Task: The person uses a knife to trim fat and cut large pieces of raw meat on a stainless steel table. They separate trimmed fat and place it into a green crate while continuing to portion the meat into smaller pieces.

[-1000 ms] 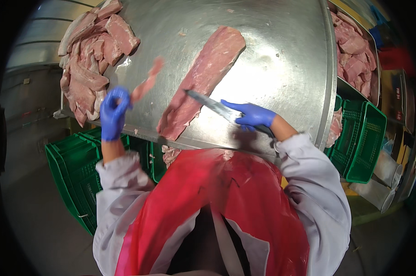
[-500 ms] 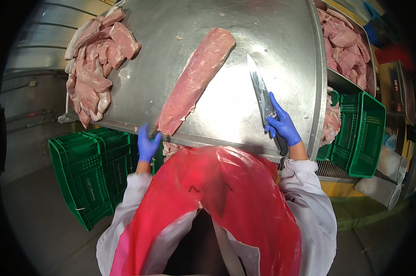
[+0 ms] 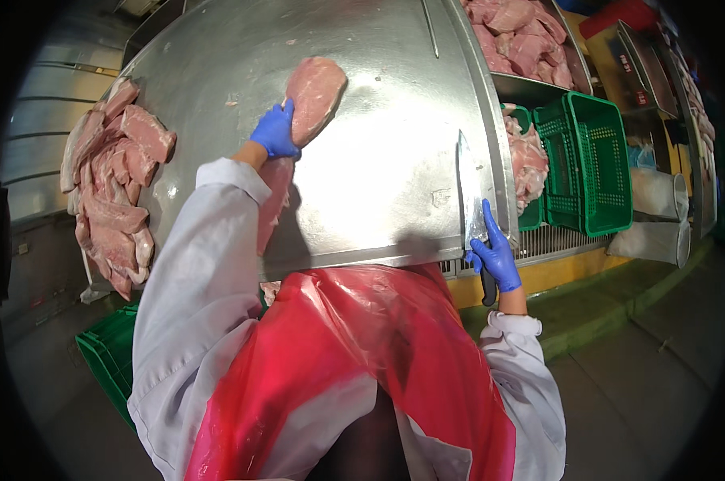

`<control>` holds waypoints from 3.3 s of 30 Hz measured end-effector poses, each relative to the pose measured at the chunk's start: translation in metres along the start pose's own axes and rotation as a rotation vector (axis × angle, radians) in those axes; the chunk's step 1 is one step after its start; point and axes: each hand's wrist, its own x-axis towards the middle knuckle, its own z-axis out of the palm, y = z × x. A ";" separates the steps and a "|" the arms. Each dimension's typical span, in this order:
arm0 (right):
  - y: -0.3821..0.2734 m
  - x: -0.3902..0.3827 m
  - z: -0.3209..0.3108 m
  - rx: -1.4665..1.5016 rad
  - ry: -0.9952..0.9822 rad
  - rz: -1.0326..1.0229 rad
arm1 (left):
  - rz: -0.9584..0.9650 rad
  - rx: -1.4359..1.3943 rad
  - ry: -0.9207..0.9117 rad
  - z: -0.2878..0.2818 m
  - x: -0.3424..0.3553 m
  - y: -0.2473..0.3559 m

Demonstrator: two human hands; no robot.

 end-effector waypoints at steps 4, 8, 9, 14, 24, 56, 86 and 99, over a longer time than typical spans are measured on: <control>0.004 -0.023 0.004 0.053 0.059 0.023 | 0.494 0.179 0.028 -0.022 0.023 0.000; -0.002 -0.017 0.017 0.035 0.069 0.008 | 0.612 0.215 0.084 -0.007 0.008 0.005; -0.002 -0.012 0.017 0.027 0.048 -0.011 | 0.505 0.164 0.060 -0.004 -0.006 0.014; -0.017 0.039 0.039 -0.122 -0.090 -0.083 | 0.311 -0.431 0.496 0.112 -0.117 0.056; -0.100 0.188 0.277 -1.202 -0.391 -0.596 | -0.059 -1.077 0.707 0.143 -0.241 0.046; -0.082 0.005 0.206 -1.055 -0.007 -0.307 | -0.445 -1.305 0.345 0.146 -0.100 0.035; -0.035 0.075 0.334 -1.490 -0.065 -0.484 | -0.414 -1.396 0.475 0.179 -0.146 0.015; -0.018 -0.031 0.218 -1.450 -0.234 -0.399 | -0.362 -1.491 0.626 0.195 -0.157 0.027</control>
